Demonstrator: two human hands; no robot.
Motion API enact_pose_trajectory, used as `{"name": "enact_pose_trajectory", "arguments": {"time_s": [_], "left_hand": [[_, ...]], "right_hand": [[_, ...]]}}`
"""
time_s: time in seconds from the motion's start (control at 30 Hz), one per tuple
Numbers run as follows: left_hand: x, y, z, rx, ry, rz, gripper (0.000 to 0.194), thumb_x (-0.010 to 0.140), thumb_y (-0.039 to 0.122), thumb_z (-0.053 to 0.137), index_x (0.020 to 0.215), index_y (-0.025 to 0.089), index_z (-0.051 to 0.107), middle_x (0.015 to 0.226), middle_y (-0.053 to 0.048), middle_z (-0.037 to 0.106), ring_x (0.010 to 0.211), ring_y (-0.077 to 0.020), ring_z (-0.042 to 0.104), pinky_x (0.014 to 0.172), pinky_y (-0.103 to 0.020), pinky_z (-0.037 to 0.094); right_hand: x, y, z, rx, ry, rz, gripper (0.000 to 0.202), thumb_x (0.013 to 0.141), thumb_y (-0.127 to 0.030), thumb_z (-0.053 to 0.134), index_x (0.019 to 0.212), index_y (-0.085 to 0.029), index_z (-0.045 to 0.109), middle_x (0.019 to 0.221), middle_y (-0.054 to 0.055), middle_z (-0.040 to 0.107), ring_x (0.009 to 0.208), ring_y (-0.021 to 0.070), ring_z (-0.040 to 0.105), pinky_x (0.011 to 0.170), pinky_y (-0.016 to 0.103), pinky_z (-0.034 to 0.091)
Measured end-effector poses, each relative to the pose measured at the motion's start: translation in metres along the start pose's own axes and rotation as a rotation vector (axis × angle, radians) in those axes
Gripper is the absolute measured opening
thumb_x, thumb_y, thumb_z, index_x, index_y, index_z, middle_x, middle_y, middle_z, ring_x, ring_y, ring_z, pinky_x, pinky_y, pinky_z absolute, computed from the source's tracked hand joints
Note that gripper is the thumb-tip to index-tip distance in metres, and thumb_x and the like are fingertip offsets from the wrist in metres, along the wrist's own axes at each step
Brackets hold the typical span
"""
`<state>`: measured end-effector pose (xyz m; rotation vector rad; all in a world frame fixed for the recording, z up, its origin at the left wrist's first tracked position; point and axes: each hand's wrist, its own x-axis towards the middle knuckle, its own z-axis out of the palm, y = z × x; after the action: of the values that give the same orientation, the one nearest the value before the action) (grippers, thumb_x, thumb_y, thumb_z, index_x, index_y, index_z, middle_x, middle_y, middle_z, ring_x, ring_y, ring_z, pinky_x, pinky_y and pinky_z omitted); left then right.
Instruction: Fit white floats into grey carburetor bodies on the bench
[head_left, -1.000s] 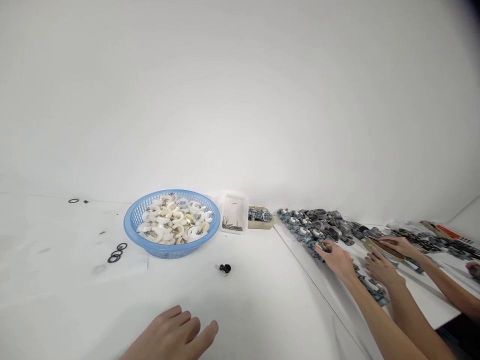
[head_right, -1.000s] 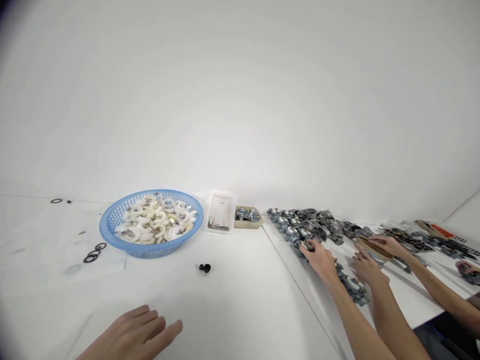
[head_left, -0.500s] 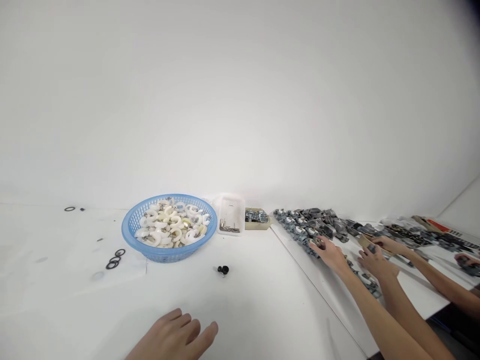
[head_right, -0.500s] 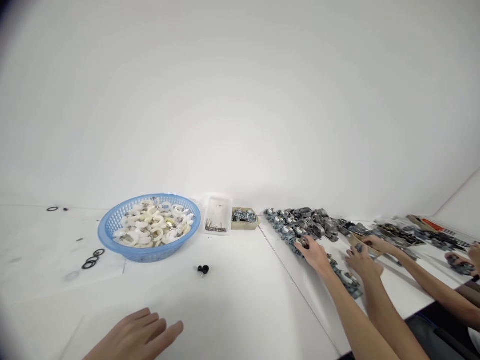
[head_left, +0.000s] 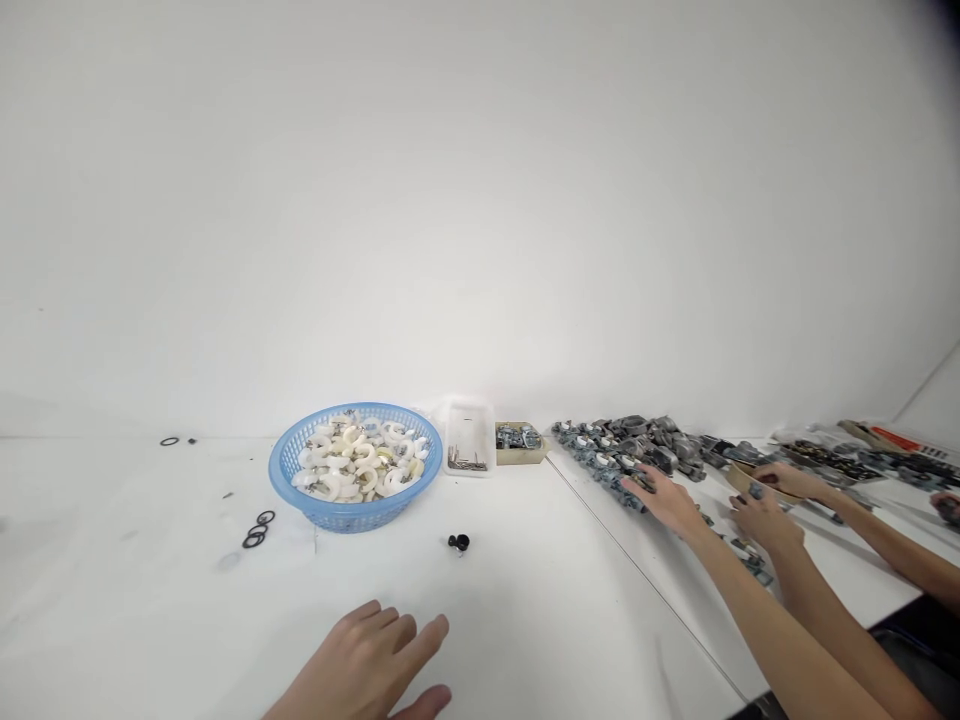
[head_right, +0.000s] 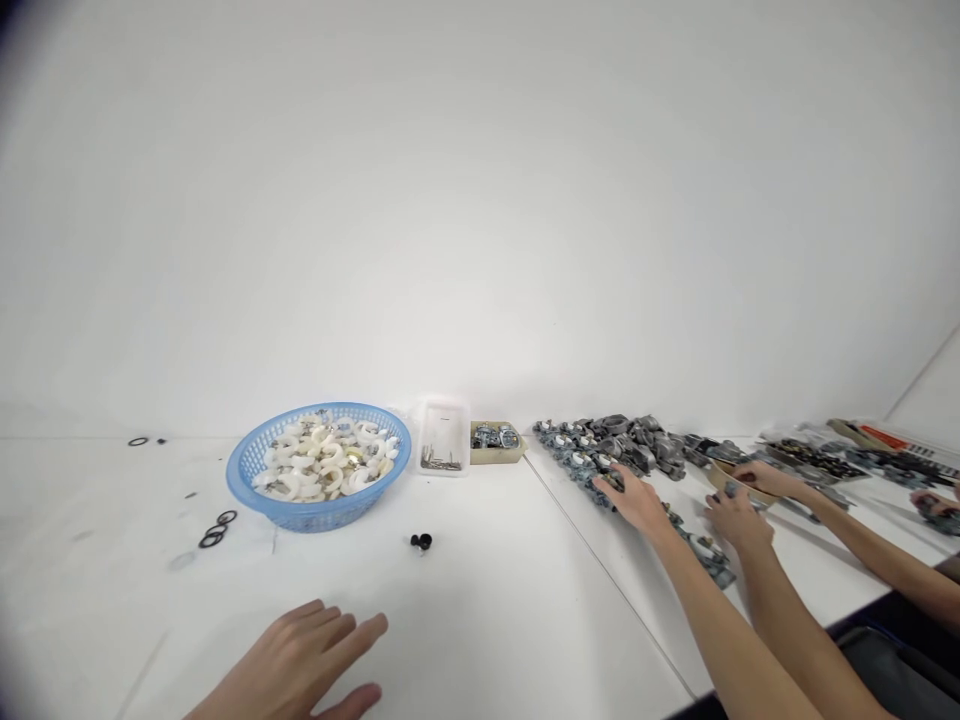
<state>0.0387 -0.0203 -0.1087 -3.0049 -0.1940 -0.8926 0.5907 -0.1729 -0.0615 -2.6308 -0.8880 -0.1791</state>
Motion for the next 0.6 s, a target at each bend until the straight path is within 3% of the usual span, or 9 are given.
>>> {"name": "enact_pose_trajectory", "arguments": {"time_s": [0.1, 0.2, 0.3, 0.4, 0.5, 0.6], "left_hand": [[0.001, -0.004, -0.004, -0.009, -0.034, -0.004, 0.028, 0.097, 0.033, 0.059, 0.122, 0.02, 0.059, 0.076, 0.0, 0.068, 0.066, -0.0196, 0.069, 0.065, -0.03, 0.054], [0.001, -0.005, -0.007, -0.019, -0.079, -0.026, 0.028, 0.097, 0.031, 0.059, 0.123, 0.021, 0.056, 0.077, 0.0, 0.068, 0.067, -0.02, 0.068, 0.066, -0.031, 0.053], [0.003, -0.006, -0.009, -0.004, -0.086, -0.056, 0.027, 0.098, 0.038, 0.057, 0.12, 0.022, 0.058, 0.075, 0.0, 0.066, 0.063, -0.0198, 0.066, 0.064, -0.032, 0.052], [0.004, -0.021, -0.018, 0.101, 0.0, -0.096, 0.033, 0.099, 0.047, 0.051, 0.112, 0.019, 0.062, 0.069, -0.002, 0.064, 0.061, -0.0197, 0.064, 0.061, -0.032, 0.05], [-0.008, -0.057, -0.047, 0.196, 0.043, -0.327, 0.037, 0.101, 0.05, 0.047, 0.112, 0.02, 0.065, 0.073, -0.002, 0.067, 0.067, -0.0176, 0.065, 0.067, -0.031, 0.05], [-0.039, -0.106, -0.099, 0.329, 0.091, -0.633, 0.038, 0.105, 0.046, 0.043, 0.122, 0.018, 0.063, 0.086, -0.005, 0.07, 0.081, -0.0183, 0.067, 0.082, -0.034, 0.052]], "right_hand": [[-0.003, -0.012, -0.01, 0.016, 0.058, -0.015, 0.068, 0.085, -0.067, 0.05, 0.132, -0.019, 0.061, 0.128, 0.016, 0.07, 0.117, 0.0387, 0.064, 0.089, 0.045, 0.052], [-0.012, -0.044, -0.004, 0.077, 0.102, -0.139, 0.056, 0.086, -0.063, 0.047, 0.121, -0.022, 0.065, 0.134, 0.012, 0.066, 0.116, 0.0349, 0.064, 0.094, 0.043, 0.051], [-0.033, -0.104, 0.025, 0.196, 0.077, -0.352, 0.047, 0.086, -0.06, 0.046, 0.112, -0.026, 0.066, 0.13, 0.008, 0.069, 0.111, 0.0312, 0.067, 0.094, 0.038, 0.053], [-0.065, -0.171, 0.066, 0.275, 0.008, -0.553, 0.042, 0.084, -0.065, 0.049, 0.107, -0.036, 0.069, 0.126, 0.004, 0.071, 0.104, 0.0333, 0.07, 0.077, 0.041, 0.058], [-0.091, -0.21, 0.108, 0.315, 0.015, -0.774, 0.037, 0.076, -0.066, 0.059, 0.104, -0.045, 0.072, 0.125, -0.001, 0.072, 0.109, 0.0383, 0.069, 0.076, 0.048, 0.059], [-0.093, -0.214, 0.143, 0.503, -0.052, -0.916, 0.033, 0.07, -0.061, 0.067, 0.1, -0.048, 0.076, 0.115, -0.002, 0.076, 0.104, 0.0392, 0.071, 0.081, 0.052, 0.06]]}}
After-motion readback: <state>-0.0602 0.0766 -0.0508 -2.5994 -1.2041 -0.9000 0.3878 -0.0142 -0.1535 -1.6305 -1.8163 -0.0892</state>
